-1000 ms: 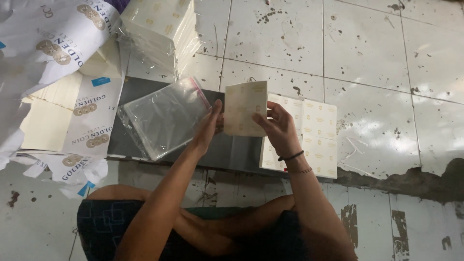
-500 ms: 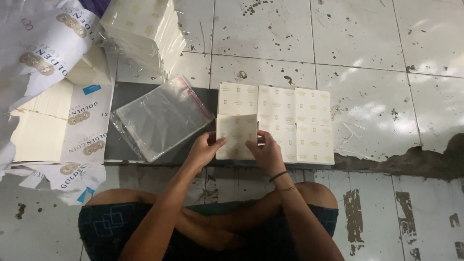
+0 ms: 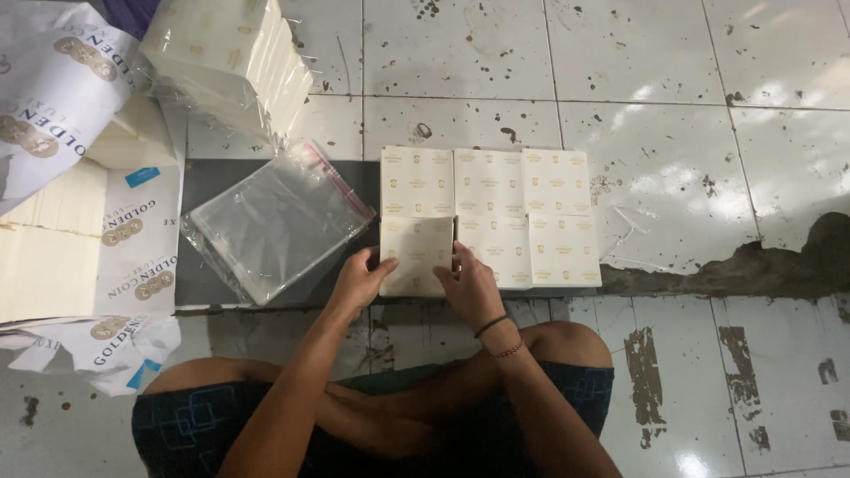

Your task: The person sits on the floor and arranges small stacks of notepads on a low platform. They then pick up a stack, place it into a clear plastic bag, and seal the bag. The person repeats this process for multiple stacks of notepads.

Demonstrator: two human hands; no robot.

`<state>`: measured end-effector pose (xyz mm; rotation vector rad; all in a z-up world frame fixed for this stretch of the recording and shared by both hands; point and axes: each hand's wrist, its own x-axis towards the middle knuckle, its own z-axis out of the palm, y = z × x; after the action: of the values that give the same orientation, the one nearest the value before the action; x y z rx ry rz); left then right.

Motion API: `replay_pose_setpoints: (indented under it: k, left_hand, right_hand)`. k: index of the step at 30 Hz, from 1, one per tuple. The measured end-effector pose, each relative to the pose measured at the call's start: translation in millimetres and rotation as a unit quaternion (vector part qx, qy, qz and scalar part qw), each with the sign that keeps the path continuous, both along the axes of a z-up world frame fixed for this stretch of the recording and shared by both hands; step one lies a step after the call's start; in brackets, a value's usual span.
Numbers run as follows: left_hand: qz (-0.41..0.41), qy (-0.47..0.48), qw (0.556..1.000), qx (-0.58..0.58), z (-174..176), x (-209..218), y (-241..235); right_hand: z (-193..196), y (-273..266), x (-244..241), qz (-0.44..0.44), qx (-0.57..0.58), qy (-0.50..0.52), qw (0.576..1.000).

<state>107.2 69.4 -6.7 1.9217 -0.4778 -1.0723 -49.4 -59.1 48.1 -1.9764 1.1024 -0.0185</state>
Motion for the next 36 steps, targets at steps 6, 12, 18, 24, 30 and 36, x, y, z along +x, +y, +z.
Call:
replay_pose_setpoints:
  k: [6, 12, 18, 24, 30, 36]
  left_hand:
    - [-0.036, -0.067, 0.995, 0.060, -32.0, 9.3, -3.4]
    - [-0.162, -0.196, 0.967, 0.025, 50.4, -21.1, 16.1]
    - [-0.218, -0.341, 0.914, 0.046, -10.9, -32.7, 14.3]
    - [-0.188, -0.350, 0.917, 0.036, -16.0, -31.2, 11.8]
    - [-0.147, -0.329, 0.933, 0.011, -7.2, -39.8, 8.4]
    - [-0.138, -0.339, 0.930, -0.018, -36.1, -36.3, 12.5]
  right_hand:
    - [36.0, 14.1, -17.7, 0.018, -0.066, -0.082, 0.994]
    - [15.1, 4.0, -64.2, 0.130, -0.202, -0.040, 0.970]
    - [-47.8, -10.9, -92.9, 0.178, -0.355, -0.012, 0.918]
    - [-79.5, -18.3, -90.4, 0.181, -0.450, -0.027, 0.874]
    - [-63.3, -10.7, -66.9, 0.228, -0.434, -0.032, 0.871]
    - [-78.7, -17.4, -50.6, 0.270, -0.454, -0.043, 0.848]
